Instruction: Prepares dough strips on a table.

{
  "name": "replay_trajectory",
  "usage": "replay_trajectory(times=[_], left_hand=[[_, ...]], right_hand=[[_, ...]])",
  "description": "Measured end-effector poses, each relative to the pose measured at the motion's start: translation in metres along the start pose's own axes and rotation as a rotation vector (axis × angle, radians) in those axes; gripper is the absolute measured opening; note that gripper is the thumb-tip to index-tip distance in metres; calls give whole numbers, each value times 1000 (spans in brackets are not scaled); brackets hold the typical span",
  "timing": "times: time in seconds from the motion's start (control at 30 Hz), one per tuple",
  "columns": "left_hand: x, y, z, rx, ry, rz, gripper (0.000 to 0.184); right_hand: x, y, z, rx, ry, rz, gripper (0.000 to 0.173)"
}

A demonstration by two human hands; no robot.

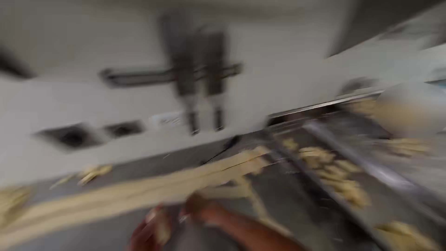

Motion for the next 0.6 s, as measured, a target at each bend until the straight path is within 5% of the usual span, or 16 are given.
replay_trajectory(times=[0.07,0.13,0.23,0.37,0.5,0.6], left_hand=[[-10,-9,9,28,99,106,37],[-11,-13,17,61,193,108,34],[-5,-5,23,67,253,107,34],[-2,5,27,54,231,115,30],[-8,23,23,31,192,204,34],[0,41,27,-19,232,228,31]], right_hand=[[3,-35,0,18,112,-267,38],[17,-56,-2,1,141,-338,46],[45,-44,-19,21,-190,-104,47],[46,-16,-85,359,-315,8,112],[26,-14,-102,515,-147,280,96],[17,-16,-131,577,-180,81,109]])
Point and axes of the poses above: each hand's wrist, its own y-axis away from the middle knuckle, its own x-axis out of the back of the hand, z = x × y, the point moved 3 cm from there along -y, towards the middle knuckle, and after that the axes turned 5 degrees about -x, right-handed, at the moved point
